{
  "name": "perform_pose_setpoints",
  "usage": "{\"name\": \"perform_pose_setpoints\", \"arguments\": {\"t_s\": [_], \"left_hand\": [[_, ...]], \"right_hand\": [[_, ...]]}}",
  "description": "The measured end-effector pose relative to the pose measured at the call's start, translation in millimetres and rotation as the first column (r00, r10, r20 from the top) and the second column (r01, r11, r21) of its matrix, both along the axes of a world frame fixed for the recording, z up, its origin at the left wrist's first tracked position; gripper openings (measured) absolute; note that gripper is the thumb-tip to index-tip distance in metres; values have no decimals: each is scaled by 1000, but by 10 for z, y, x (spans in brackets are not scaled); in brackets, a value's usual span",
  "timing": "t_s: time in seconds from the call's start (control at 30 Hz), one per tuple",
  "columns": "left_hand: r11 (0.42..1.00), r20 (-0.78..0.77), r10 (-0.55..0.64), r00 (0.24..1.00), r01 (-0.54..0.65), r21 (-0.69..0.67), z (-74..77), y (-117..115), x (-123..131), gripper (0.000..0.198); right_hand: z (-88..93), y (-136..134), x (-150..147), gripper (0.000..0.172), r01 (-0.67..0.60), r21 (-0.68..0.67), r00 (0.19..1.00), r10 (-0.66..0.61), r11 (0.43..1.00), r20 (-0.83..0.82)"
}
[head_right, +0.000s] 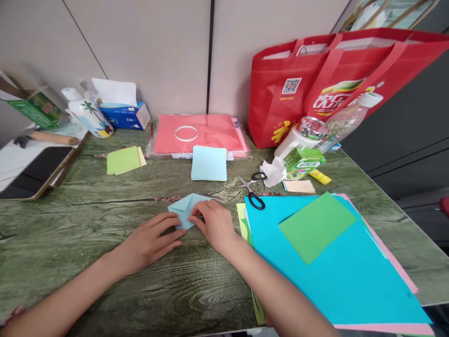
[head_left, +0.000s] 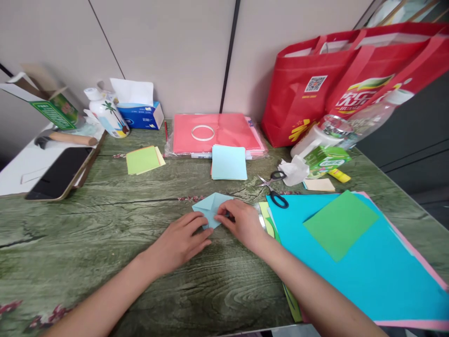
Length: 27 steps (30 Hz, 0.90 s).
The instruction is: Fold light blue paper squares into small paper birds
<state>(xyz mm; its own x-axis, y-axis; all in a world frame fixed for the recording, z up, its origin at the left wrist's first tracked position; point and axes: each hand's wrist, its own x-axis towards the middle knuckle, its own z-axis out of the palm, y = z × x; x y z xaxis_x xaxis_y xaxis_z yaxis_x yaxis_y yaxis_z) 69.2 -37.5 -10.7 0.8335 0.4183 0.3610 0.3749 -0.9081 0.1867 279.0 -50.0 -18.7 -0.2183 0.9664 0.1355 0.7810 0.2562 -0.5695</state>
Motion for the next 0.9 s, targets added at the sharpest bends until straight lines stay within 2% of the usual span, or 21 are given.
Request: {"name": "perform_pose_setpoints", "arguments": {"t_s": [0.27, 0.37, 0.47, 0.6, 0.7, 0.9], "left_hand": [[1000, -18, -8, 1000, 8, 8, -4, -5, -3, 22], [1000, -27, -12, 1000, 12, -5, -28, -6, -12, 24], [999, -26, -16, 1000, 15, -35, -22, 0, -10, 23], [997, -5, -17, 1000, 16, -78, 26, 12, 3, 19], [995, 34, -1, 999, 4, -104, 25, 19, -8, 18], [996, 72, -25, 997, 31, -81, -39, 29, -51, 14]], "right_hand": [[-31, -7, -15, 7, -7, 47, 1000, 6, 999, 16], [5, -36, -4, 12, -19, 116, 999, 15, 993, 38], [86, -90, 10, 17, -148, 200, 988, 134, 969, 81], [143, -140, 17, 19, -356, 217, 932, 327, 909, 159], [115, -140, 27, 17, -394, 207, 915, 359, 896, 186], [89, -128, 25, 16, -369, 221, 922, 326, 903, 207]]}}
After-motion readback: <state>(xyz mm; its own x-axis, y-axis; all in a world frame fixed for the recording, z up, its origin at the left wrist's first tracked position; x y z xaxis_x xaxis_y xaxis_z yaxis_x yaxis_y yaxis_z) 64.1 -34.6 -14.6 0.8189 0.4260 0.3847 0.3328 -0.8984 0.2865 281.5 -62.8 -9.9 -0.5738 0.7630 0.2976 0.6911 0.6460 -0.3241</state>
